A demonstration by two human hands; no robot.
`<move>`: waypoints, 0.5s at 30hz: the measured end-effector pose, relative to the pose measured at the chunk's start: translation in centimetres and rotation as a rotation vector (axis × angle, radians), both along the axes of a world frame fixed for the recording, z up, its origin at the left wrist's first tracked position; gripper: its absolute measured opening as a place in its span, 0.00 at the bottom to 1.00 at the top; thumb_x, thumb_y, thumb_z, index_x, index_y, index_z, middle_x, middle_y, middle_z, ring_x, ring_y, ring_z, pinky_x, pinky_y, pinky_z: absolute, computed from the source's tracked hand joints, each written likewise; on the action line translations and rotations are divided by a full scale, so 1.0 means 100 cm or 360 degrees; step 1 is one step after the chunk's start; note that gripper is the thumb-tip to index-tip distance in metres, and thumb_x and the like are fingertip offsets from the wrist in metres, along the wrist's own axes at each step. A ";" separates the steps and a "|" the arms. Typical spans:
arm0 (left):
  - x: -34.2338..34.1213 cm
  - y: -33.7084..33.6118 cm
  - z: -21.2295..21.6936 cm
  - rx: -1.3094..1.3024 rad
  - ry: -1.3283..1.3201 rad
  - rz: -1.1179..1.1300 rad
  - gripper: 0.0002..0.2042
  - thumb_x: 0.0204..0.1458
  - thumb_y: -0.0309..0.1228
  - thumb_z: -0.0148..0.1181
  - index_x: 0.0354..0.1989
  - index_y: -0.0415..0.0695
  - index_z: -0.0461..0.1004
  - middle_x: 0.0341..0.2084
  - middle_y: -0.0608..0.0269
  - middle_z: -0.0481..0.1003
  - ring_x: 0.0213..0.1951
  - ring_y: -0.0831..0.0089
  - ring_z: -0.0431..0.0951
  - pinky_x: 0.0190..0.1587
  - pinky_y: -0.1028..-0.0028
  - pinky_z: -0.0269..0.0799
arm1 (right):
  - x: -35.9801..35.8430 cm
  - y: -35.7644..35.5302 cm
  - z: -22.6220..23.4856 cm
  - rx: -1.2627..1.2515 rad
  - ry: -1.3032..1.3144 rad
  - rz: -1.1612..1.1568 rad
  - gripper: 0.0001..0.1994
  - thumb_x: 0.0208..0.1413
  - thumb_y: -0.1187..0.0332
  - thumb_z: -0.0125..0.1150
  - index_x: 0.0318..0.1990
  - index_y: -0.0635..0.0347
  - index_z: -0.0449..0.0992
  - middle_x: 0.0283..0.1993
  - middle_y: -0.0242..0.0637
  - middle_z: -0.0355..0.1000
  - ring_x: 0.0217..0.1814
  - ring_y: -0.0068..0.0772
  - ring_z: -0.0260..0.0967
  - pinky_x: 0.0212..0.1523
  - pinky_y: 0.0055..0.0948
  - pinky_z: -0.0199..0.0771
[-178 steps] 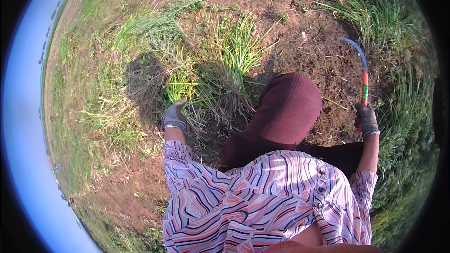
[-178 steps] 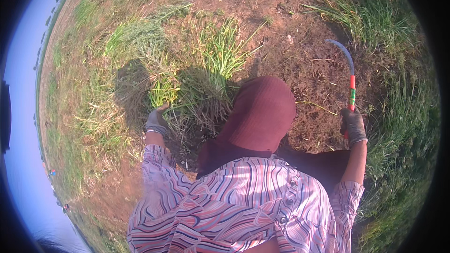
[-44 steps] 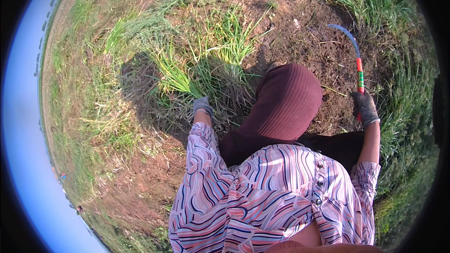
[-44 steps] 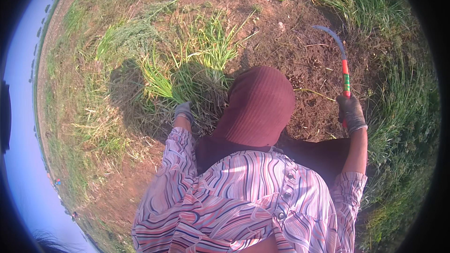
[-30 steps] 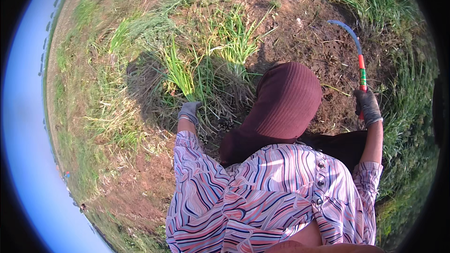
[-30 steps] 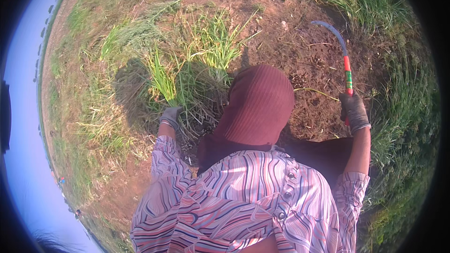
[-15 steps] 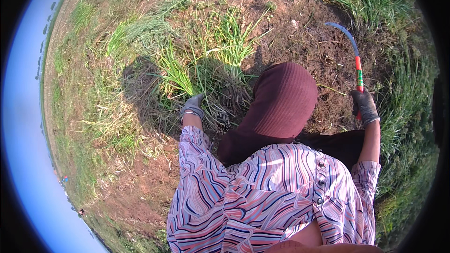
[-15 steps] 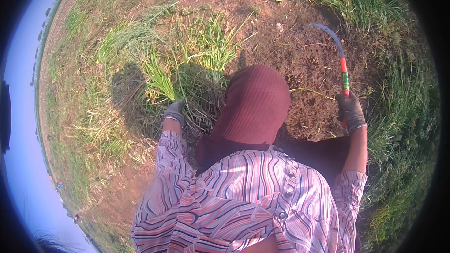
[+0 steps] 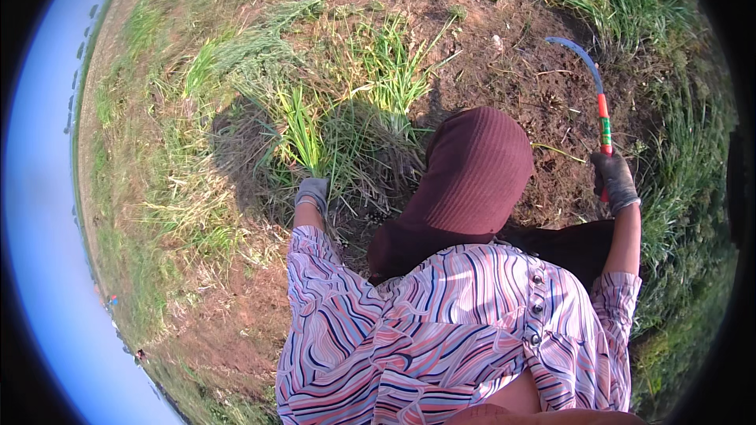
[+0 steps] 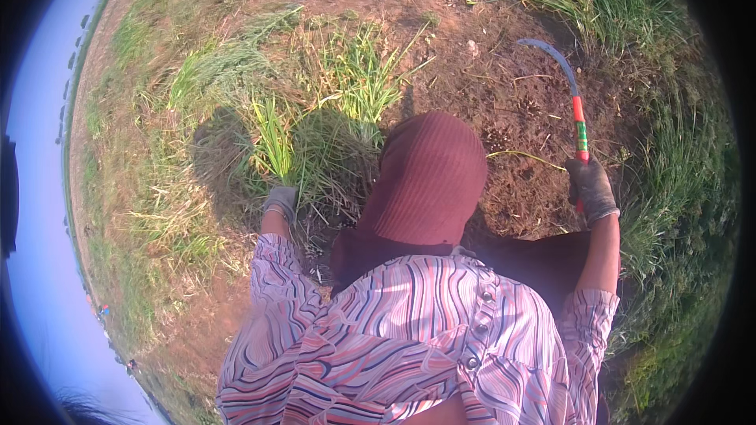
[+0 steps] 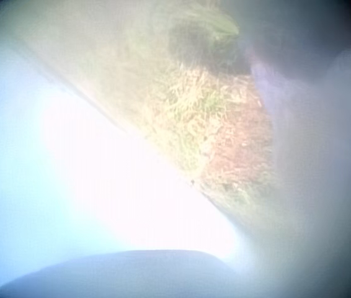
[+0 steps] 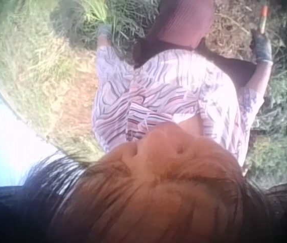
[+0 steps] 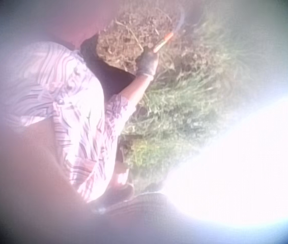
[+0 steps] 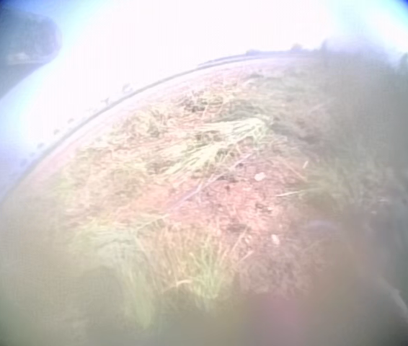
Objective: The person uses a sickle to cut and pull green onion plants from the soil, gathers them into bundles, and places them on the ground. The person repeats this process across multiple patches in the field.
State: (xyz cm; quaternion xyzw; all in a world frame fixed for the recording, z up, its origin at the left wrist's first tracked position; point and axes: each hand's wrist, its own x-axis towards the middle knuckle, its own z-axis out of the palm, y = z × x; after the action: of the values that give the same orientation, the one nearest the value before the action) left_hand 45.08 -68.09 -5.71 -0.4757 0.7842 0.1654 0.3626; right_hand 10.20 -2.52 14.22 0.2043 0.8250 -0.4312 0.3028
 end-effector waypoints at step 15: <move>-0.047 0.001 0.391 0.0460 0.2752 0.1102 0.20 0.76 0.37 0.51 0.64 0.32 0.75 0.30 0.72 0.71 0.26 0.80 0.65 0.34 0.74 0.68 | -0.006 -0.010 -0.019 -0.0103 -0.0029 0.0117 0.12 0.64 0.60 0.66 0.42 0.54 0.69 0.23 0.25 0.64 0.16 0.23 0.62 0.17 0.30 0.65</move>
State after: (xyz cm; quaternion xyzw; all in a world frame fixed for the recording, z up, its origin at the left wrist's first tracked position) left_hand 40.43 -68.02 33.43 -0.3450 0.5682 0.6552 -0.3589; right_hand 9.56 -3.49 12.32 0.1680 0.8147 -0.4444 0.3323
